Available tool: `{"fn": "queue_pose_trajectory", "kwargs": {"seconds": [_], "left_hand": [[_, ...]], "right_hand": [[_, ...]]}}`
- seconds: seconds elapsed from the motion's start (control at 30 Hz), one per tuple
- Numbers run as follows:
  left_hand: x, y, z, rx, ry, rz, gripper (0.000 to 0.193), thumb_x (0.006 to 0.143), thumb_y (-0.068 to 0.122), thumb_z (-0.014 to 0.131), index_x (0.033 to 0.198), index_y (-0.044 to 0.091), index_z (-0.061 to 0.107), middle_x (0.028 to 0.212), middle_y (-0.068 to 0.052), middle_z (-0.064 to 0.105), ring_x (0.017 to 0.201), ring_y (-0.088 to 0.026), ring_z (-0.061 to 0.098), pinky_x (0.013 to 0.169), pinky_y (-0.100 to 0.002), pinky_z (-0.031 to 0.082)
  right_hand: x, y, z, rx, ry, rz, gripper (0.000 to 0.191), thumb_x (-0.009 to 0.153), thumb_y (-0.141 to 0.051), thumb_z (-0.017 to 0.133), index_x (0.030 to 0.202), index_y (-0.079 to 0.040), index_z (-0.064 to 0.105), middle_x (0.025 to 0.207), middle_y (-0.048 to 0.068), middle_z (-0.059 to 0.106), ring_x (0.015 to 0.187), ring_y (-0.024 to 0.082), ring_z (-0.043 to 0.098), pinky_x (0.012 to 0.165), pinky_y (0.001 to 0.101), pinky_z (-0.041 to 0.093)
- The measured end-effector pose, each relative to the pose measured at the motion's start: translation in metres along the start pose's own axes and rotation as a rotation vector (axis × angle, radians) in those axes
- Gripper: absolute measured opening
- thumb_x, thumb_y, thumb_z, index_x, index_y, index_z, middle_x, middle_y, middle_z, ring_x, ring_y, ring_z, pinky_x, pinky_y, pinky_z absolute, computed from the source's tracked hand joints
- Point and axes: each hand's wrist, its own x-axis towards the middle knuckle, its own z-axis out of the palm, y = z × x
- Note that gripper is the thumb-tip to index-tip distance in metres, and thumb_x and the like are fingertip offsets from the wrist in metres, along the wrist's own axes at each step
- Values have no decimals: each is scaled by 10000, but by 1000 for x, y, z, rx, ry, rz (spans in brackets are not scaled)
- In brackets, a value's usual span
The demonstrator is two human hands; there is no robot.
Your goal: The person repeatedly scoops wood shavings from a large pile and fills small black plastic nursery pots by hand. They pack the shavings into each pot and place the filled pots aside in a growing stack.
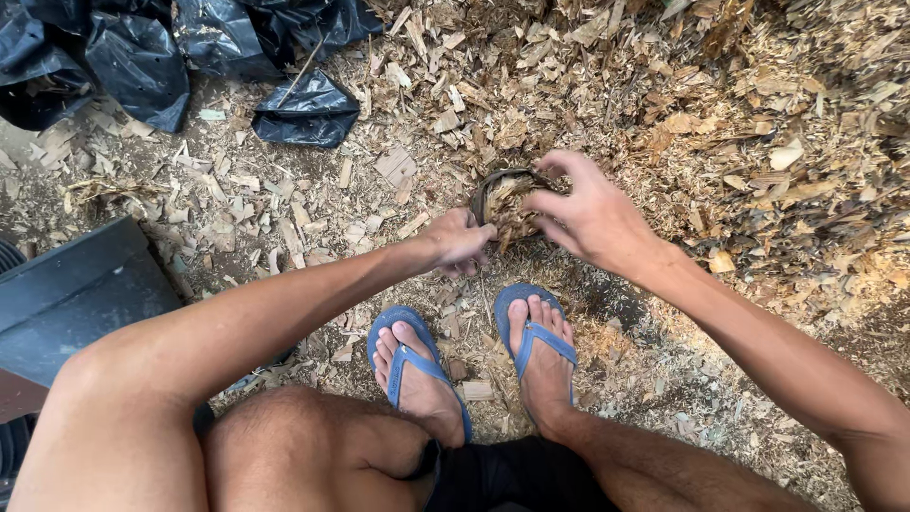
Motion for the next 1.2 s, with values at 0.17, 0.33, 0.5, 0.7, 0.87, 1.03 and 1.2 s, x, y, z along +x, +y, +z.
{"fn": "queue_pose_trajectory", "kwargs": {"seconds": [0.17,0.33,0.5,0.7,0.87,1.03,1.2], "left_hand": [[15,0,-4,246,12,109,288,954,265,559,1069,36,690,852,-78,777,564,-138,715,452,-269,557],[18,0,-7,94,-40,57,366,980,351,537,1094,31,674,891,-70,777,614,-136,707,502,-279,553],[13,-2,-10,18,-88,67,374,997,361,497,1108,43,658,925,-75,788,620,-134,713,520,-295,566],[10,0,-13,126,12,57,402,983,426,464,1234,149,612,904,-54,744,560,-142,731,500,-295,593],[15,0,-13,272,188,171,442,968,400,512,941,25,744,719,-84,764,468,-147,633,407,-361,510],[21,0,-13,476,406,362,386,887,360,557,742,35,706,538,-73,620,420,-163,543,384,-386,444],[21,2,-13,522,370,369,351,884,301,535,694,38,670,515,-7,506,434,-154,423,377,-413,381]], "right_hand": [[10,-11,-5,-132,-80,-75,204,808,-173,784,990,-126,704,1476,200,431,1401,418,386,1122,565,398],[16,-6,-8,-68,41,-176,291,779,-158,802,1055,-131,716,1524,196,420,1428,423,391,1136,572,401],[18,-7,11,13,37,-260,277,729,-195,830,963,-132,694,1482,172,450,1415,427,390,1134,595,390],[21,10,-2,746,241,285,293,934,-281,682,1121,-95,556,1384,163,518,1187,269,605,940,389,580],[26,28,-8,-157,-322,296,368,896,-425,651,882,-57,662,909,127,661,681,192,585,521,362,501],[-1,18,19,-121,-285,387,429,897,-416,539,647,-83,643,504,34,544,390,167,444,342,382,371],[0,26,29,-228,-241,389,521,935,-439,512,609,-49,627,483,68,529,411,195,487,392,385,400]]}}
